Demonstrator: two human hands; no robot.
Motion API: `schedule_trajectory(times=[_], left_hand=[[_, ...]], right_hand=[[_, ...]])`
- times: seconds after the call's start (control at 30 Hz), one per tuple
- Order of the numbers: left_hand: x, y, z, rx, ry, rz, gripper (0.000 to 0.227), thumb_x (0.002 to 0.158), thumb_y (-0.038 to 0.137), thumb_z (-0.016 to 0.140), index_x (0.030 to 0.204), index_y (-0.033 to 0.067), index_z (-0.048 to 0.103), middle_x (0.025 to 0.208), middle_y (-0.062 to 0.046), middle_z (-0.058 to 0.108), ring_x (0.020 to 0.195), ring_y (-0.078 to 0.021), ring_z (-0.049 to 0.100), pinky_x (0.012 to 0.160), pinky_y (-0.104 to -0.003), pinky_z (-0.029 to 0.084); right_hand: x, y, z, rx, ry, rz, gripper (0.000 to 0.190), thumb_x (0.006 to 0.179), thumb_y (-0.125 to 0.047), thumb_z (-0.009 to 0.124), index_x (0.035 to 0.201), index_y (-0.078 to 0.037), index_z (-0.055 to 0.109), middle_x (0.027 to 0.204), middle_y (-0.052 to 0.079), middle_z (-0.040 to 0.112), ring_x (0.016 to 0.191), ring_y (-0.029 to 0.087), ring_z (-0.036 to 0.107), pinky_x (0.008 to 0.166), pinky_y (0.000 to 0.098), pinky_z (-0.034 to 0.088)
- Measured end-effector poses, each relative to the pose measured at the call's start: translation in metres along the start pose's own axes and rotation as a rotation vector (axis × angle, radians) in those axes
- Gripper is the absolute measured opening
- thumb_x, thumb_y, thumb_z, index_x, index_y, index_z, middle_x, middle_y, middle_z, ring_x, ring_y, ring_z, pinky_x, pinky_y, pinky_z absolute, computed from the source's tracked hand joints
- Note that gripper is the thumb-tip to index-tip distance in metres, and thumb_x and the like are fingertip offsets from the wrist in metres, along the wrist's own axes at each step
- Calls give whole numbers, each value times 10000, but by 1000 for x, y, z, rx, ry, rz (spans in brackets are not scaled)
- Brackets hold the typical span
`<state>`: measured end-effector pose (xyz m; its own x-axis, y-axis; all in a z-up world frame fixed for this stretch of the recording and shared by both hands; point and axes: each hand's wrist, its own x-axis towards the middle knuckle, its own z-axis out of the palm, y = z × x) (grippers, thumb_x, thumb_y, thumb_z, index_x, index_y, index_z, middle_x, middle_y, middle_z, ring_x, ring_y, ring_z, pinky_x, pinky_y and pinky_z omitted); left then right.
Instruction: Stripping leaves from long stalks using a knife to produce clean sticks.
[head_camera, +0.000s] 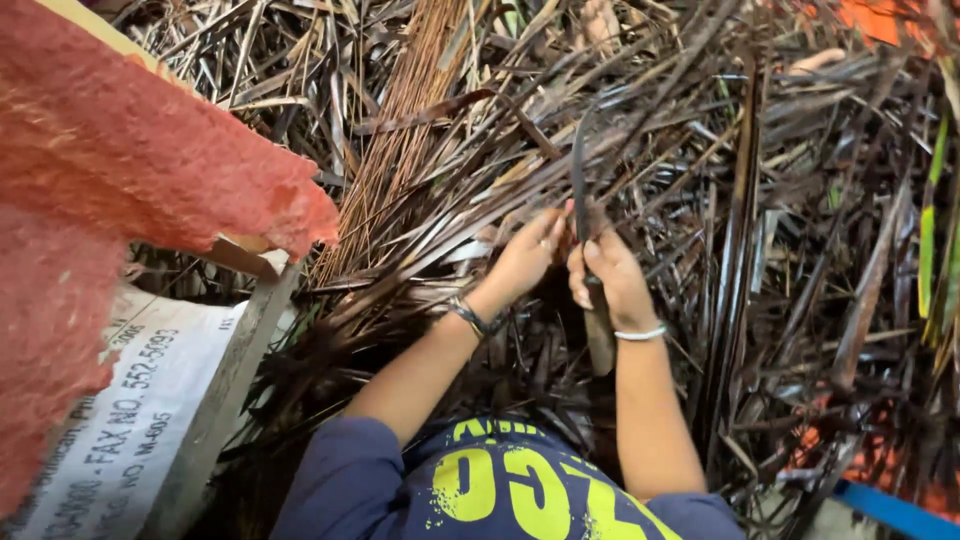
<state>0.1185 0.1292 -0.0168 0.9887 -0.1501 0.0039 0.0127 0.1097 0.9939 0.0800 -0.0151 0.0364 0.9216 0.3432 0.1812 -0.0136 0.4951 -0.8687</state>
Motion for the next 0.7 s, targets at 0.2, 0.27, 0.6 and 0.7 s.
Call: schedule_trajectory(times=[0.2, 0.27, 0.6, 0.7], left_hand=[[-30, 21, -5, 149, 16, -80, 349, 1088, 311, 514, 1355, 111, 620, 1095, -163, 722, 1109, -258, 669, 1032, -478, 504], [-33, 50, -5, 45, 63, -125, 512, 1089, 445, 465, 1352, 38, 632, 1274, -199, 687, 1237, -267, 610, 1128, -490, 440], [-25, -33, -11, -235, 45, -251, 250, 1015, 366, 656, 1143, 157, 698, 835, 25, 607, 645, -15, 501, 541, -140, 460], [-26, -21, -14, -307, 17, -284, 227, 1044, 335, 591, 1139, 151, 683, 824, 65, 544, 690, 3, 503, 558, -111, 435]], right_hand=[[-9, 37, -16, 131, 18, 194, 478, 1110, -129, 425, 1567, -107, 287, 711, 163, 553, 467, 265, 605, 284, 271, 460], [-14, 42, -22, 146, 8, 173, 454, 1119, -135, 426, 1556, -120, 300, 695, 172, 542, 463, 263, 601, 284, 270, 451], [-18, 44, -19, 161, -113, 122, 610, 1113, -141, 435, 1647, -118, 140, 654, 169, 529, 426, 249, 589, 272, 288, 485], [-23, 41, -17, 137, -134, 120, 608, 1106, -143, 428, 1644, -108, 147, 672, 174, 553, 429, 239, 601, 276, 285, 504]])
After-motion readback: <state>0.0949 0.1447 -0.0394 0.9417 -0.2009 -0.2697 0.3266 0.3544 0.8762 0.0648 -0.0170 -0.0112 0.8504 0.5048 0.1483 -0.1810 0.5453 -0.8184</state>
